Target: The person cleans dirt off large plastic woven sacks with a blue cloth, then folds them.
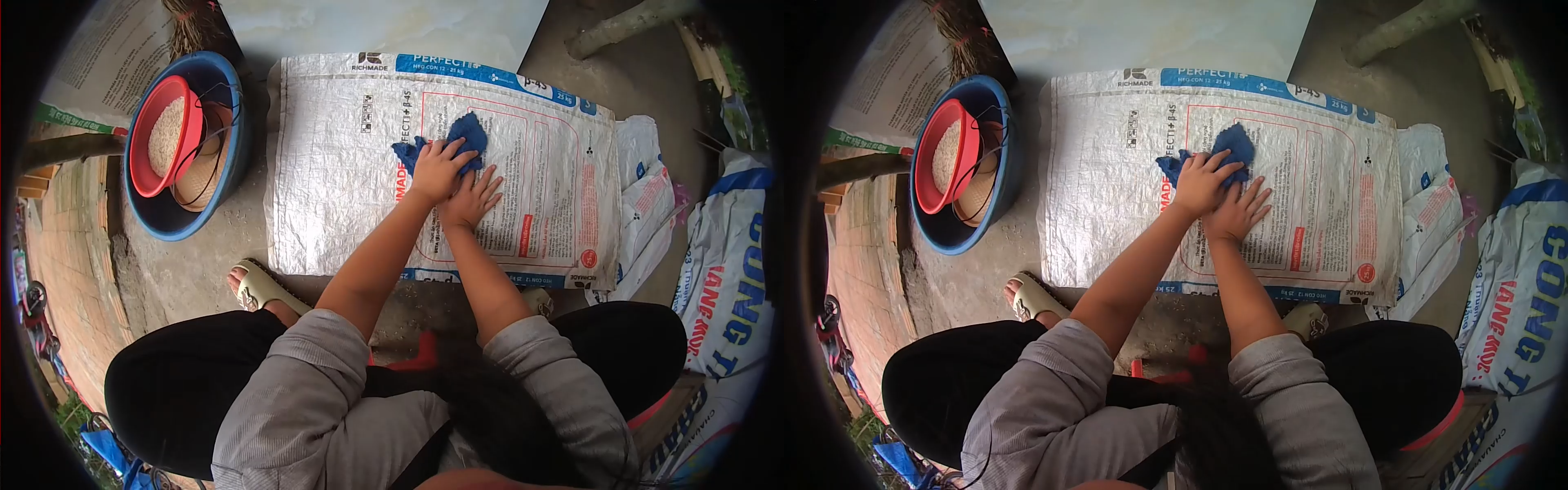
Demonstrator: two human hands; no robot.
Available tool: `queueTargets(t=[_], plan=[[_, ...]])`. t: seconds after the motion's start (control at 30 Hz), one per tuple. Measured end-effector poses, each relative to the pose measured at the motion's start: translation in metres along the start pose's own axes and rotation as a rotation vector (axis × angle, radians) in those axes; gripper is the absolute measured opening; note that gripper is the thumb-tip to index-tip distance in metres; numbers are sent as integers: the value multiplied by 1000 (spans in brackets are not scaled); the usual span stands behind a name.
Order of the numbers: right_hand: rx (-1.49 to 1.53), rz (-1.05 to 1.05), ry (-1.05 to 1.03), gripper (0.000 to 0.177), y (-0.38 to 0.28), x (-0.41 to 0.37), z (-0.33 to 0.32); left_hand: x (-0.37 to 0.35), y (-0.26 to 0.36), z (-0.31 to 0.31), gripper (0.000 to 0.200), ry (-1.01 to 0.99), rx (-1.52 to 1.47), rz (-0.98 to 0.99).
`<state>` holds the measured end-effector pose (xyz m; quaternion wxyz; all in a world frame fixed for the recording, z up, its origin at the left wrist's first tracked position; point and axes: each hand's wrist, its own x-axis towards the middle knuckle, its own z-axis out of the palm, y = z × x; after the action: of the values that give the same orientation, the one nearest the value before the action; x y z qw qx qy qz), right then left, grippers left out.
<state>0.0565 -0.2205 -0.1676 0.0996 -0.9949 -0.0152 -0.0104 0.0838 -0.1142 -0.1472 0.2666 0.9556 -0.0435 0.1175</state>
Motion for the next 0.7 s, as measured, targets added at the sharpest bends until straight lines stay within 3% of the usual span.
queueTargets(t=[0.13,0.23,0.33,0.4,0.53,0.63,0.7], plan=[[22,-29,102,71,-1,0,1,-4,-63,-47,57,61,181,-64],[21,-24,89,68,-2,-1,0,-22,-130,-83,53,316,256,-365],[22,-25,90,68,-1,0,-1,-46,-172,-102,47,479,331,-794],[26,-21,94,68,-2,0,-1,-51,-181,-110,45,601,254,-891],[16,-20,100,67,-3,0,-1,-30,-130,-92,47,646,63,-753],[29,-28,111,67,-1,-1,1,-4,-60,-64,49,444,-6,-453],[51,-33,123,67,-1,0,1,-2,-19,-45,50,188,-75,-229]])
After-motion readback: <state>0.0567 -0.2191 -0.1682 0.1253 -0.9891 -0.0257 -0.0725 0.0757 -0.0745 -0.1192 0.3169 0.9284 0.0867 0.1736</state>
